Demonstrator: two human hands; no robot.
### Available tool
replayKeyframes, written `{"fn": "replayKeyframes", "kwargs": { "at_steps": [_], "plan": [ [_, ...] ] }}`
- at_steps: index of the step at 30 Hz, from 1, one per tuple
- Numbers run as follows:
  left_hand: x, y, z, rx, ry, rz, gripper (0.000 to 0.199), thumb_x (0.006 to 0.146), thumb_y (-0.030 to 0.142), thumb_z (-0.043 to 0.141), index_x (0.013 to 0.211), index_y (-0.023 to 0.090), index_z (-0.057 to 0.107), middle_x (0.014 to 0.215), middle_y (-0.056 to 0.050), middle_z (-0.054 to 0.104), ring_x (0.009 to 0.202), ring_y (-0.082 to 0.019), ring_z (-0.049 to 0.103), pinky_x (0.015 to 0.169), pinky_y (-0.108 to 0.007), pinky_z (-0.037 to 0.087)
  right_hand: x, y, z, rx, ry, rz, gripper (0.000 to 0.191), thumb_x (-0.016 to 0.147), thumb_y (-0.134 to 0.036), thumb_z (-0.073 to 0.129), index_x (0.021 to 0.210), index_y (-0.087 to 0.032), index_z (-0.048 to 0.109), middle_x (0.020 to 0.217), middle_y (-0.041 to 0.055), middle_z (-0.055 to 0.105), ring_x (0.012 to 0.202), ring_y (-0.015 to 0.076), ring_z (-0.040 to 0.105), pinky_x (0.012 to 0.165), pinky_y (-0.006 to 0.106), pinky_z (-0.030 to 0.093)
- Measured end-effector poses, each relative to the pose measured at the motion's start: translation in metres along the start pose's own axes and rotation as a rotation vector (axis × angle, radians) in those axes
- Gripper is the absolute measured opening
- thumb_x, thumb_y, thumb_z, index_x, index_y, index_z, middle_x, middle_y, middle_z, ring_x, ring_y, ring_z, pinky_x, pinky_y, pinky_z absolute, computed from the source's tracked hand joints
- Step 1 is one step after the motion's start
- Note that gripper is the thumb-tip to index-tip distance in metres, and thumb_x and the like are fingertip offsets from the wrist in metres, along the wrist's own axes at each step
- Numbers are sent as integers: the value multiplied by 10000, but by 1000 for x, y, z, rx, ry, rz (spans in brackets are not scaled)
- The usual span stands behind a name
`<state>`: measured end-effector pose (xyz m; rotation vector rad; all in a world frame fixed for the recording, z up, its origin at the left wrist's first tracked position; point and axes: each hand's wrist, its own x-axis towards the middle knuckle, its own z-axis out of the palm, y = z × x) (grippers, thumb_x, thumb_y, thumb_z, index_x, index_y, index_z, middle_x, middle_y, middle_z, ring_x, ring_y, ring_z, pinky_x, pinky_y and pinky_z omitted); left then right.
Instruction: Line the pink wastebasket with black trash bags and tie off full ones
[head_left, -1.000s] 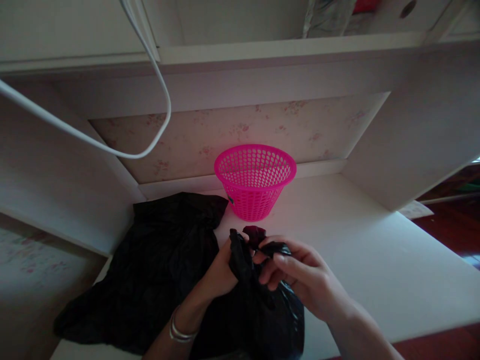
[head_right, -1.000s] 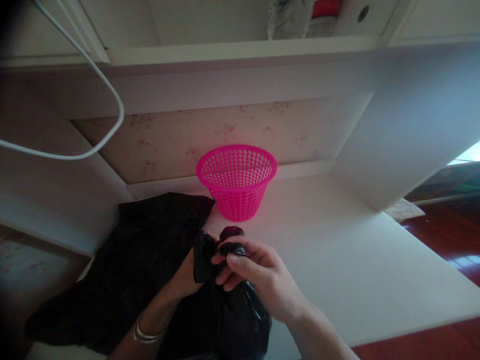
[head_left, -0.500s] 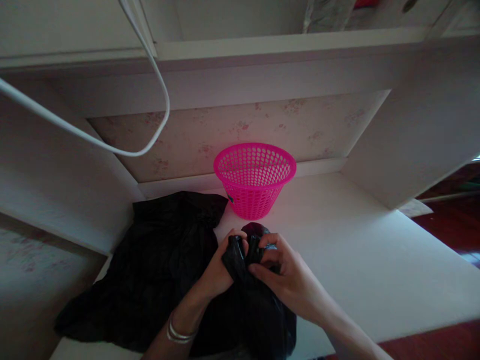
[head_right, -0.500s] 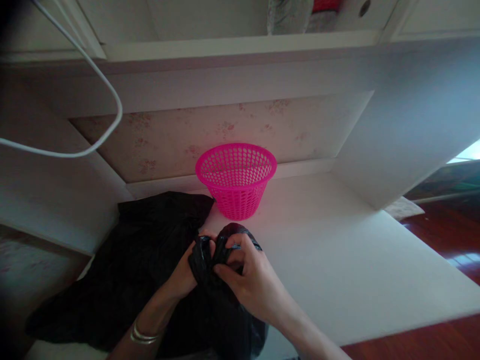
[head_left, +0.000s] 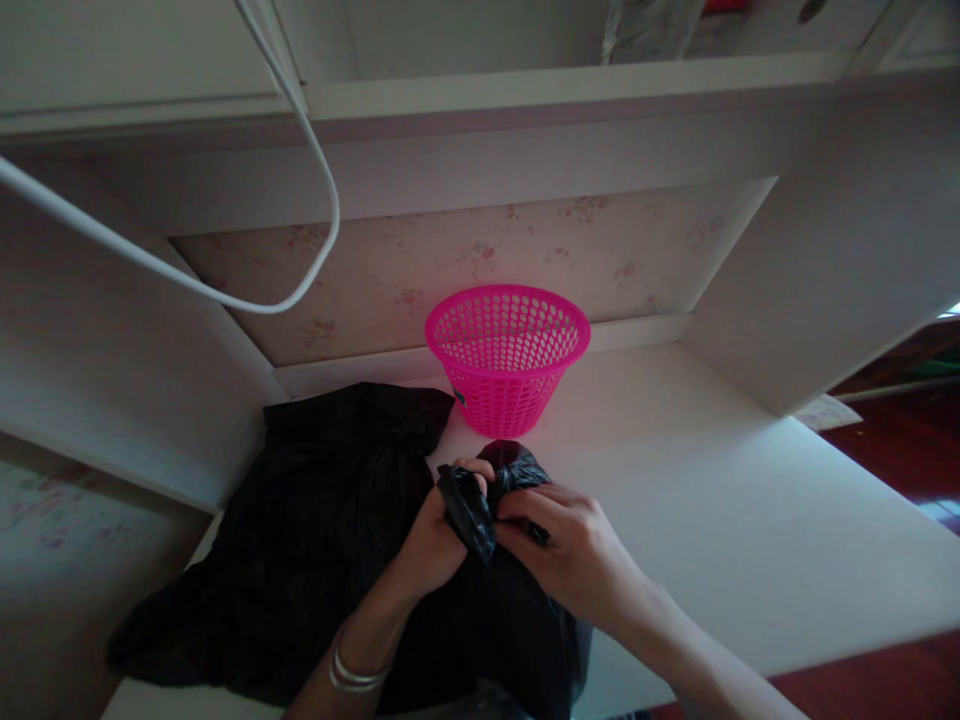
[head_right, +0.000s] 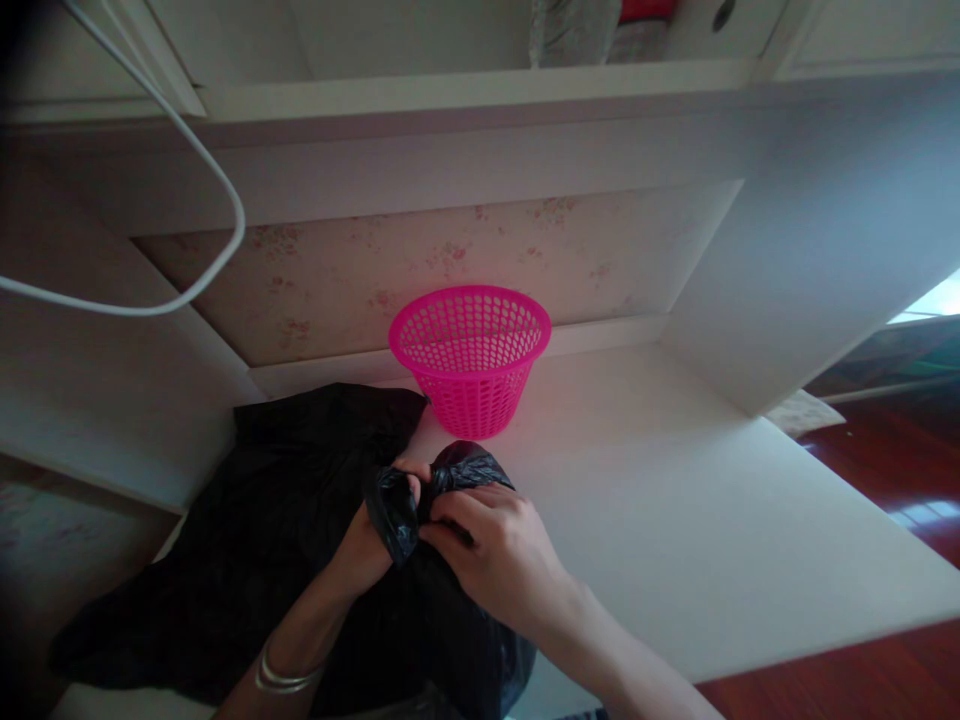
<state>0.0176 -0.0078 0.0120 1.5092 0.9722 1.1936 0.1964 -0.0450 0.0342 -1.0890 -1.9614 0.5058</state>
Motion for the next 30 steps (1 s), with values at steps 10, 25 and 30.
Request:
{"fn": "replayKeyframes", "kwargs": {
  "at_steps": [10,25,30],
  "plan": [
    [-3,4,-5,64,-167,176,187,874,55,581,921,204,684,856,15,647,812,-140,621,782,-252,501,7,23,10,-188,273,-278,145,929,-130,645,1042,-215,614,1008,78,721,977,233,674,865,385,571],
    [-17,7,-15,387,-234,319,334,884,40,704,1068,304,794,1253,-55,529,1173,-199,617,1036,-336,521,15,41,16,-371,232,-318,255,726,-77,473,916,-248,464,586,-40,618,467,159,548,513,281,388],
    [-23,1,-13,318,-194,216,401,937,43,650,1184,333,775,1165,-34,662,1056,-170,691,934,-286,565,18,43,24,-393,226,-274,309,755,-100,518,1042,-215,513,679,-7,701,533,177,616,571,294,427]
  ]
}}
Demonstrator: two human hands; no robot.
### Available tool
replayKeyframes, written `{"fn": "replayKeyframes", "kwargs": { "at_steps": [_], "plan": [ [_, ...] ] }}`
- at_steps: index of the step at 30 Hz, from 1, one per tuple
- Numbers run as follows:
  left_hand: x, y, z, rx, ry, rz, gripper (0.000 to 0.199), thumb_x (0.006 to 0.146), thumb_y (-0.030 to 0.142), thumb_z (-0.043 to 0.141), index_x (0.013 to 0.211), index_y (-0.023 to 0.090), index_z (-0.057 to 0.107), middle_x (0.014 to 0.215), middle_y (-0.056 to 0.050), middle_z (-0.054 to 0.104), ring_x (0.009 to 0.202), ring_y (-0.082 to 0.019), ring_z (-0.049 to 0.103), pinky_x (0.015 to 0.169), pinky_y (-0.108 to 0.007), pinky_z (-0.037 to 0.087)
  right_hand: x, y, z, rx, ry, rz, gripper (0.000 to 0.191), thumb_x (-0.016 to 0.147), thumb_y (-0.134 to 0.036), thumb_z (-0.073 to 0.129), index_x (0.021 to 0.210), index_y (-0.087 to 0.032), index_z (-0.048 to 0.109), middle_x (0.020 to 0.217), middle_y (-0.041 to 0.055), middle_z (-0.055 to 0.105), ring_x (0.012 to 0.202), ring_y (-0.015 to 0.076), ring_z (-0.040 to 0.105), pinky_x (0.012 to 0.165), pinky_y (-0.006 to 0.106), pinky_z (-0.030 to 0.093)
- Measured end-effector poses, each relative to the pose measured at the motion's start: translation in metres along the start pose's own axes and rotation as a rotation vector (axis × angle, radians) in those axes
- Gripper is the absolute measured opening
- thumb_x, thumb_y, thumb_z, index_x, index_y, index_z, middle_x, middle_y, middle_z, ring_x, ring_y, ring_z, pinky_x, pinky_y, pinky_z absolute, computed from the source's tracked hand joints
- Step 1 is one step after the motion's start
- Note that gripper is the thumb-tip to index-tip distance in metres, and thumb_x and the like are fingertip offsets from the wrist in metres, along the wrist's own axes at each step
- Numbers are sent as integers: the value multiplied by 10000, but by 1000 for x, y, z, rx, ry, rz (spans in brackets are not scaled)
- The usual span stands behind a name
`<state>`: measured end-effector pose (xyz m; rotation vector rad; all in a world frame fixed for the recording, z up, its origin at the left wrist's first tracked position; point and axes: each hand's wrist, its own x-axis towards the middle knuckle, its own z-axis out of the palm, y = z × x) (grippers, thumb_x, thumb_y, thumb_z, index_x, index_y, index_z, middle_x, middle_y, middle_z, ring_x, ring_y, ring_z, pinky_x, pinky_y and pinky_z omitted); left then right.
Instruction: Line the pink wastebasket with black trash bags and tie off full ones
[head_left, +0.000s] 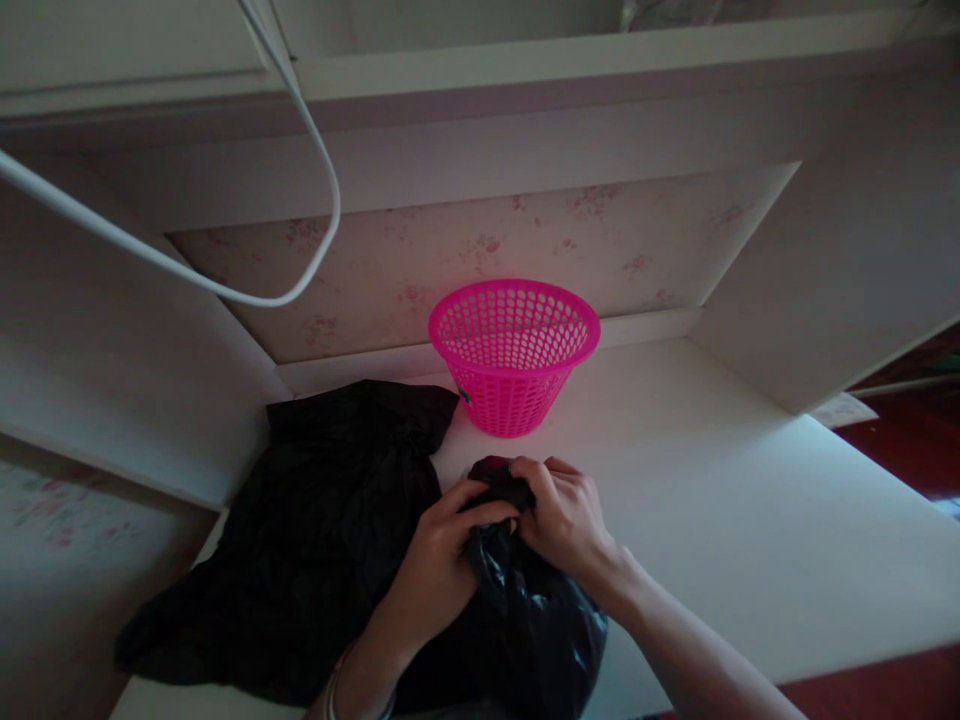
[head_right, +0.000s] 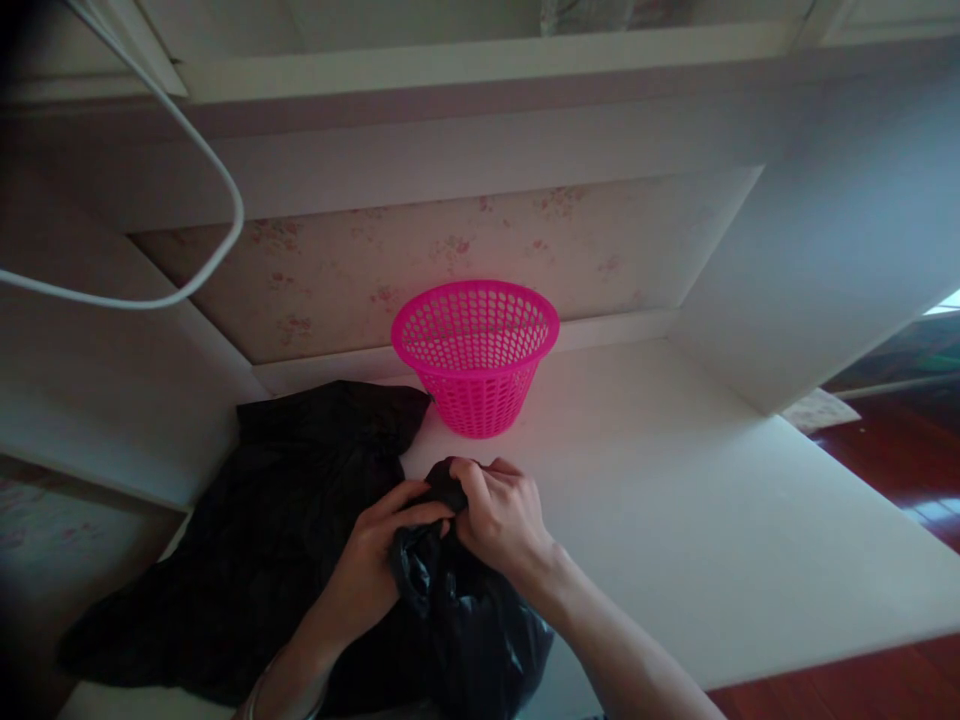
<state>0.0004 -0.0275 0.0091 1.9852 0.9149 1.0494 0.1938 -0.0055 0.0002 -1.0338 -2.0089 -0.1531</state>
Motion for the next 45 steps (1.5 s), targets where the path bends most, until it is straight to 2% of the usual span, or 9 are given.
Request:
{"fn": "replayKeyframes", "kwargs": {
  "at_steps": [5,9,14,20,27,30,35,41,45],
  "plan": [
    [-1,3,-3,128,61,85,341,922,110,710,1171,329,788,1031,-29,705,1004,-193,681,924,-320,573,2,1,0,17,-87,-7,338,804,-84,527,1122,-198,552,947,76,765,714,203,668,676,318,482],
    [-1,8,-3,179,7,114,330,916,106,701,1162,304,797,1134,-74,679,1033,-217,691,897,-341,599,1,1,1,118,-1,15,142,810,-126,536,898,-236,519,745,11,667,599,169,576,603,287,437],
    [-2,13,2,340,-32,171,417,898,71,684,1222,319,770,1005,-59,716,994,-260,685,902,-451,607,-2,-1,4,111,93,61,164,748,-128,521,791,-260,434,553,-44,528,495,156,483,515,270,349],
    [-7,10,8,328,17,131,422,888,29,640,1194,288,773,1297,-104,660,1179,-259,688,998,-428,613,-5,-1,6,123,150,59,189,780,-87,508,847,-258,462,593,-41,572,513,152,521,541,263,402],
    [-12,5,12,345,88,161,460,868,12,616,1208,286,761,1455,-119,625,1278,-269,672,1068,-423,588,-6,-2,2,183,66,32,325,764,-28,498,1004,-230,585,822,35,734,665,176,661,639,296,527],
    [-12,2,11,312,112,190,407,885,39,637,1193,277,755,1432,-122,651,1258,-266,684,1061,-431,592,-12,-3,-5,421,-26,231,422,735,-52,542,1106,-232,634,994,61,784,827,195,738,732,311,589],
    [-10,-1,9,300,144,314,336,925,78,612,1186,250,735,1454,-129,620,1328,-271,633,1083,-454,575,-15,1,-19,1183,-168,691,445,854,-285,625,1295,-248,673,1301,100,749,1187,267,719,991,429,590],
    [-6,-1,16,321,54,391,278,951,105,605,1163,226,737,1416,-131,643,1352,-260,605,1105,-441,559,-1,-2,-23,1318,-345,929,416,868,-487,784,1204,-241,777,1223,72,778,1141,238,712,1045,391,536],
    [-6,-2,16,379,24,415,306,988,127,575,1227,233,734,1447,-144,623,1376,-271,586,1090,-455,570,3,-2,-23,1456,-380,1044,406,801,-463,856,1110,-205,810,1091,74,802,984,212,735,904,336,567]
  ]
}}
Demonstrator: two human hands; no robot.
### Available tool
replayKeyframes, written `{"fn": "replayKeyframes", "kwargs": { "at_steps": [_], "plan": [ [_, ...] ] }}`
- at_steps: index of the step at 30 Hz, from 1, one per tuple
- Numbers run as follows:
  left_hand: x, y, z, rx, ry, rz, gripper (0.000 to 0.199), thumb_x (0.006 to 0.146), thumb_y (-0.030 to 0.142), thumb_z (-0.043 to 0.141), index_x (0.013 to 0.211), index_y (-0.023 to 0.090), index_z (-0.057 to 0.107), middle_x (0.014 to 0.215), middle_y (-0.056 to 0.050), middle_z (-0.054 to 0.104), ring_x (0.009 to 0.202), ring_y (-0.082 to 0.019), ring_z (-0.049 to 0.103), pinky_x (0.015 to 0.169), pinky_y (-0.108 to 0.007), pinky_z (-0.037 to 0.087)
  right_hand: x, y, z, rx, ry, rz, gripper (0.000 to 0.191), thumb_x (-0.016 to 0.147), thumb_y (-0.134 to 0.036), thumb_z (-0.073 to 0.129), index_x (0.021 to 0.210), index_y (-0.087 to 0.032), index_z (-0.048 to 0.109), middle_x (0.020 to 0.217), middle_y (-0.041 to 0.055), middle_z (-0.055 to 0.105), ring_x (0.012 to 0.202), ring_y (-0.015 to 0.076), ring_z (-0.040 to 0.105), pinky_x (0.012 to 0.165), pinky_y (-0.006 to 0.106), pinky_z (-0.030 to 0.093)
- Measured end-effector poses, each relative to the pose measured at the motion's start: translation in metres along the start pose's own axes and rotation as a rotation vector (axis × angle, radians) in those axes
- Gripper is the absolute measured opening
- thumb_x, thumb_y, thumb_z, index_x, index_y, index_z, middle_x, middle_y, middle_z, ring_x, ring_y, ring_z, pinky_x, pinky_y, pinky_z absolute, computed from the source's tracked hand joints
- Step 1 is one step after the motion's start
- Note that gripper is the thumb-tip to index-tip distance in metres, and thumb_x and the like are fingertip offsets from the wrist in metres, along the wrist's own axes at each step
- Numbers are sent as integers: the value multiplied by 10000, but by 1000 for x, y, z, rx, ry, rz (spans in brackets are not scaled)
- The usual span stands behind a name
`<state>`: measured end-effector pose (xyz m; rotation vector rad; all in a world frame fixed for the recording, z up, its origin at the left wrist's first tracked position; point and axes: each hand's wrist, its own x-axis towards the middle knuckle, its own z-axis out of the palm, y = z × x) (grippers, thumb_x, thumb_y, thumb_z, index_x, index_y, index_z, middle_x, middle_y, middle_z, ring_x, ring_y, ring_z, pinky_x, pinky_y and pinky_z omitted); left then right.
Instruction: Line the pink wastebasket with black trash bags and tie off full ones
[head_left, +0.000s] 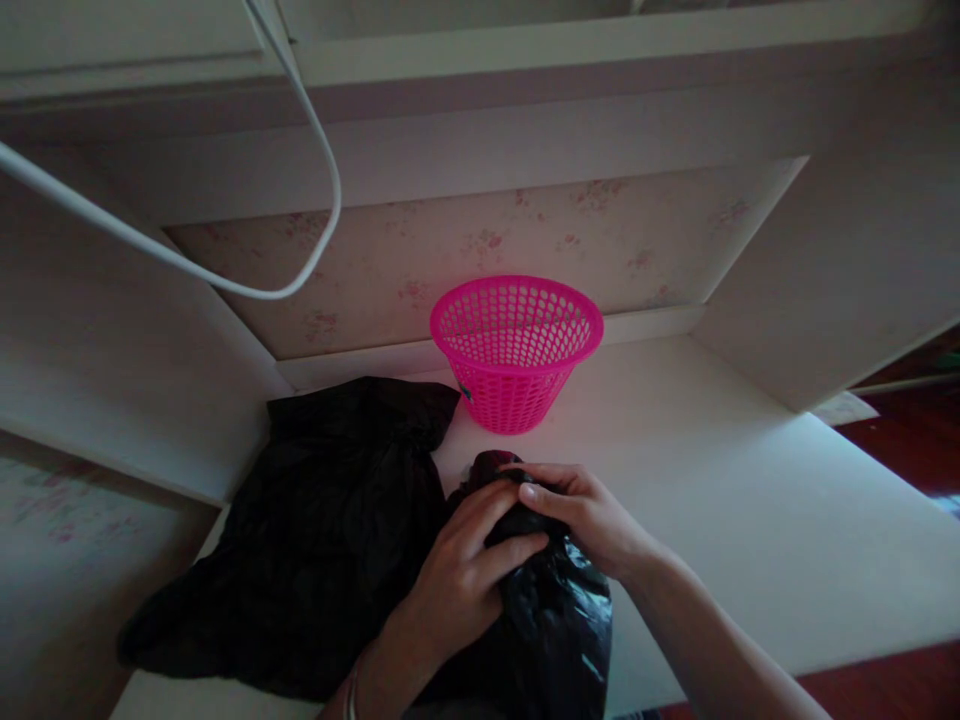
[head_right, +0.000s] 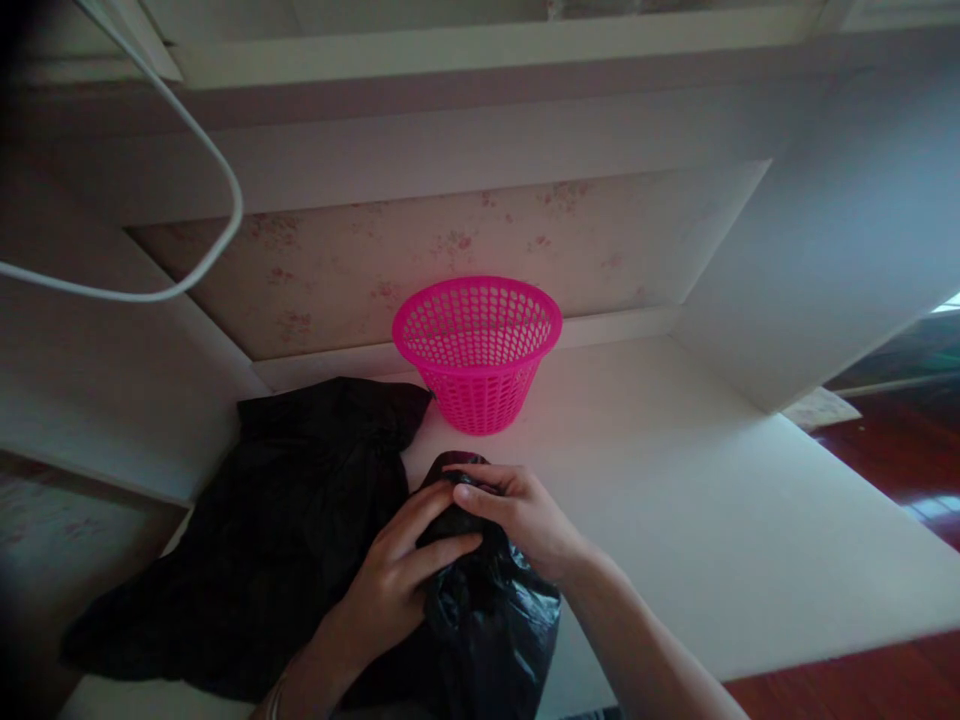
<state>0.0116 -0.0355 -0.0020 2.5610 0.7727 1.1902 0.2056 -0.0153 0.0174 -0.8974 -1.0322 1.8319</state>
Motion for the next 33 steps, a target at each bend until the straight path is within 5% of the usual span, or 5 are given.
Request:
{"fn": "replayKeyframes", "kwargs": {
  "at_steps": [7,15,25,33],
  "plan": [
    [-4,-4,-15,185,-47,41,533,938,12,447,1350,248,689,1550,-121,576,1470,-260,489,1142,-506,513,12,-1,-6,40,244,-34,399,745,-553,864,879,-185,785,773,18,744,691,149,646,647,255,503],
    [-25,18,-4,104,-222,79,447,900,16,462,1255,171,685,1299,-42,773,1327,-229,649,1177,-422,485,55,9,-41,-178,458,-185,531,679,-680,824,738,-171,683,614,-42,544,570,105,415,530,253,301],
    [-40,19,-6,-187,-251,-32,465,817,-38,514,1168,212,690,1189,-26,814,1232,-185,711,1153,-358,464,65,24,-52,-359,487,-264,503,789,-651,734,728,-154,689,618,-25,522,600,123,431,551,268,303],
    [-18,8,-16,-592,-232,-339,256,880,16,630,921,220,779,978,-24,790,986,-155,724,954,-291,508,40,-9,-28,-546,472,-485,303,866,-486,718,865,-191,786,758,15,680,722,166,588,689,290,465]
  ]
}}
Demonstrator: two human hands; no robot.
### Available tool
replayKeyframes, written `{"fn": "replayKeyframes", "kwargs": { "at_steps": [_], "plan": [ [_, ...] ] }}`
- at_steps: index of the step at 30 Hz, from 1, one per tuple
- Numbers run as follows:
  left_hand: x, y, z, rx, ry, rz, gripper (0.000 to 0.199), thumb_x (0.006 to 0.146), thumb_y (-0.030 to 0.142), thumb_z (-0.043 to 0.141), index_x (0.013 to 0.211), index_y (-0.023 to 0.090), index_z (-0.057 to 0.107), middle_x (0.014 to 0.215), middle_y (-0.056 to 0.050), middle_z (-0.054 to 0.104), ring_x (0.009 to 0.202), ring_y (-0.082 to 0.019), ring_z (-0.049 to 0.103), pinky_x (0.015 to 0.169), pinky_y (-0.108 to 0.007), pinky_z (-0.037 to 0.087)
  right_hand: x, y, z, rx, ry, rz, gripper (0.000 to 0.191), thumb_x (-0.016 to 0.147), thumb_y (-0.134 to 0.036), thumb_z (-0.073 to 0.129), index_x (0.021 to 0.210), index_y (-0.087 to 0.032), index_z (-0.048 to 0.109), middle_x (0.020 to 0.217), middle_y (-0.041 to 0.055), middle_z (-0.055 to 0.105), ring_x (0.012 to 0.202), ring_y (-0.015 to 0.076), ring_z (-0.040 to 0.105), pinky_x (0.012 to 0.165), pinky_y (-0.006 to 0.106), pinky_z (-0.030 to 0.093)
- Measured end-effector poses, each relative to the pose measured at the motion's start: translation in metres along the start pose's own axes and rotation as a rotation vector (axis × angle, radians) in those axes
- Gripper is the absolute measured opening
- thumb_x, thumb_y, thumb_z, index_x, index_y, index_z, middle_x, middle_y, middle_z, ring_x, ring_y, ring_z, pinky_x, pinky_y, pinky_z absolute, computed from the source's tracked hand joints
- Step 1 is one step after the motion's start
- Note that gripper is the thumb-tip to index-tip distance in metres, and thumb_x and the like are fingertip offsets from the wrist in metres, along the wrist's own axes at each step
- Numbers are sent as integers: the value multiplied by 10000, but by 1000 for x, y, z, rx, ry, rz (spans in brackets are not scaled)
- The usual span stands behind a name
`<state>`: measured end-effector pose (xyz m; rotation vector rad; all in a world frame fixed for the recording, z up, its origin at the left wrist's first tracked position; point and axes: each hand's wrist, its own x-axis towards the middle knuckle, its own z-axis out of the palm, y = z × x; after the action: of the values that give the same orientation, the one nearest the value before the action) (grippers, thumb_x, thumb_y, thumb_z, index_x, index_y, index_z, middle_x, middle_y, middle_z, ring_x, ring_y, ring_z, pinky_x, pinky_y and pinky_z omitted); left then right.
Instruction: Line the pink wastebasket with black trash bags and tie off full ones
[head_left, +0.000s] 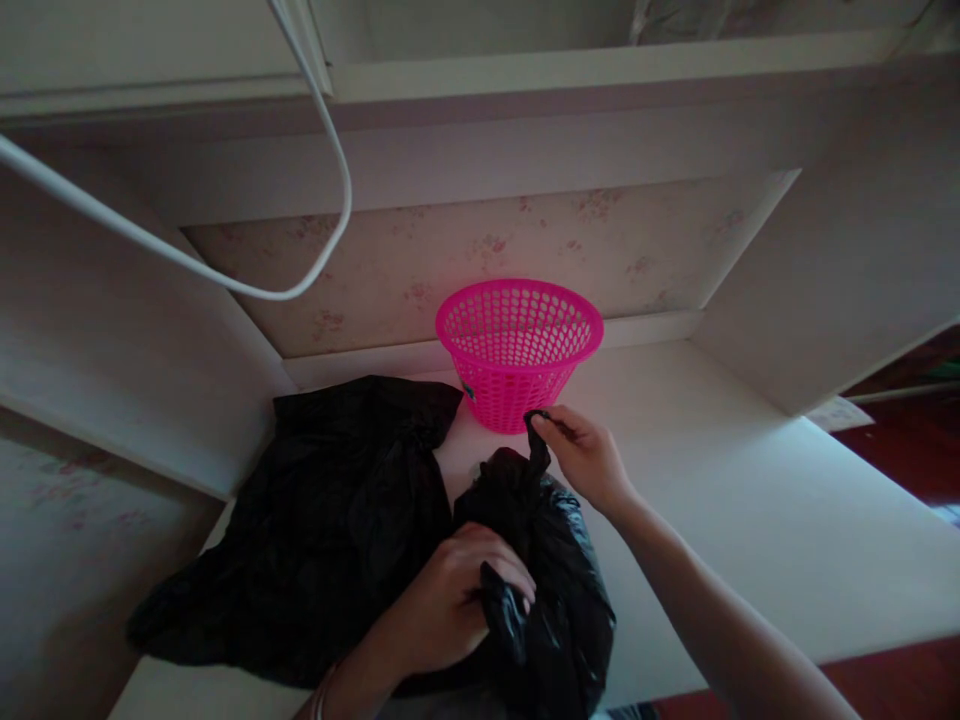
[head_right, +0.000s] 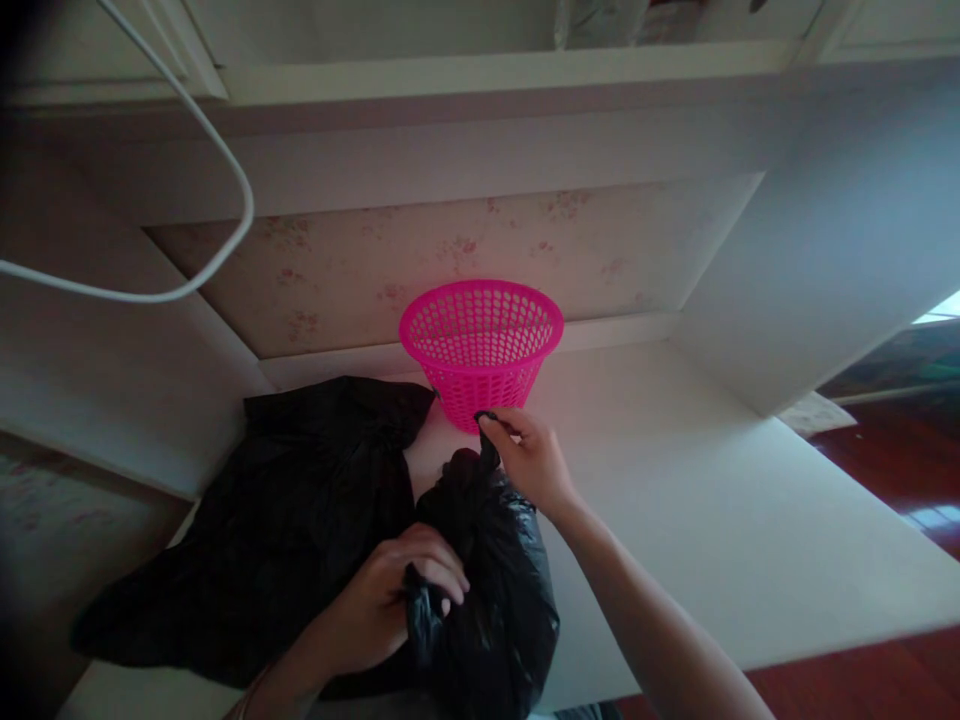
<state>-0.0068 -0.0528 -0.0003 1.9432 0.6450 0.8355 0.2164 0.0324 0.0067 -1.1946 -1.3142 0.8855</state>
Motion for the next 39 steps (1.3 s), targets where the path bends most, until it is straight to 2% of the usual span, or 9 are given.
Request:
{"fn": "replayKeyframes", "kwargs": {
  "at_steps": [3,6,11,15,20,24,30,34,39],
  "plan": [
    [15,0,-11,-17,102,-30,214,875,85,669,911,230,822,1157,-80,655,1004,-168,655,936,-300,524,-9,-25,-1,-59,-93,-223,156,902,-355,722,935,-235,817,900,36,726,859,183,648,801,306,507],
    [38,-6,-19,-59,167,-32,170,877,170,703,946,237,843,1304,-106,583,1042,-198,636,996,-357,526,-15,-40,1,-115,-144,-439,128,929,-269,719,1004,-262,822,873,27,668,826,160,630,736,280,515],
    [67,-10,-23,-172,14,-118,177,910,251,674,947,208,842,1117,-86,733,984,-226,690,977,-376,539,-29,-36,0,-60,-220,-348,153,990,-268,662,1119,-262,744,841,-5,679,768,130,646,721,255,526],
    [68,-8,-23,-174,90,-146,209,883,202,634,948,204,832,1010,-66,750,988,-231,690,943,-357,523,-54,-30,-10,65,-87,-324,114,1001,-271,638,1106,-290,599,868,-29,632,796,124,642,733,240,535],
    [65,-4,-23,-141,166,-118,183,859,195,641,893,212,819,968,-55,753,973,-228,688,933,-344,503,-79,-29,-10,-324,-248,-340,135,936,-304,702,1018,-255,607,1251,87,653,1138,212,668,952,345,573],
    [68,-3,-20,-142,272,-130,199,880,217,621,901,215,819,996,-69,765,1013,-243,705,978,-366,494,-84,-19,3,-510,-149,-435,141,921,-295,700,969,-241,579,1469,140,602,1319,294,614,1041,475,561],
    [67,6,-20,-82,276,-62,227,881,191,612,929,227,831,978,-65,771,1032,-246,683,988,-376,486,-83,-8,22,-702,-204,-488,626,862,-386,778,1413,-187,555,1394,187,664,1330,375,597,1052,595,551],
    [67,11,-21,-34,280,-31,265,865,118,600,899,237,835,919,-47,773,998,-227,678,919,-339,492,-84,-1,28,-741,-240,-434,360,892,-360,758,1205,-195,689,1265,165,732,1202,365,683,1027,571,566],
    [66,7,-14,-26,288,-32,257,909,134,608,961,247,833,960,-51,757,967,-211,678,913,-332,509,-86,8,23,-725,-211,-391,146,959,-176,578,1040,-193,698,1013,111,773,882,258,765,777,359,627]
  ]
}}
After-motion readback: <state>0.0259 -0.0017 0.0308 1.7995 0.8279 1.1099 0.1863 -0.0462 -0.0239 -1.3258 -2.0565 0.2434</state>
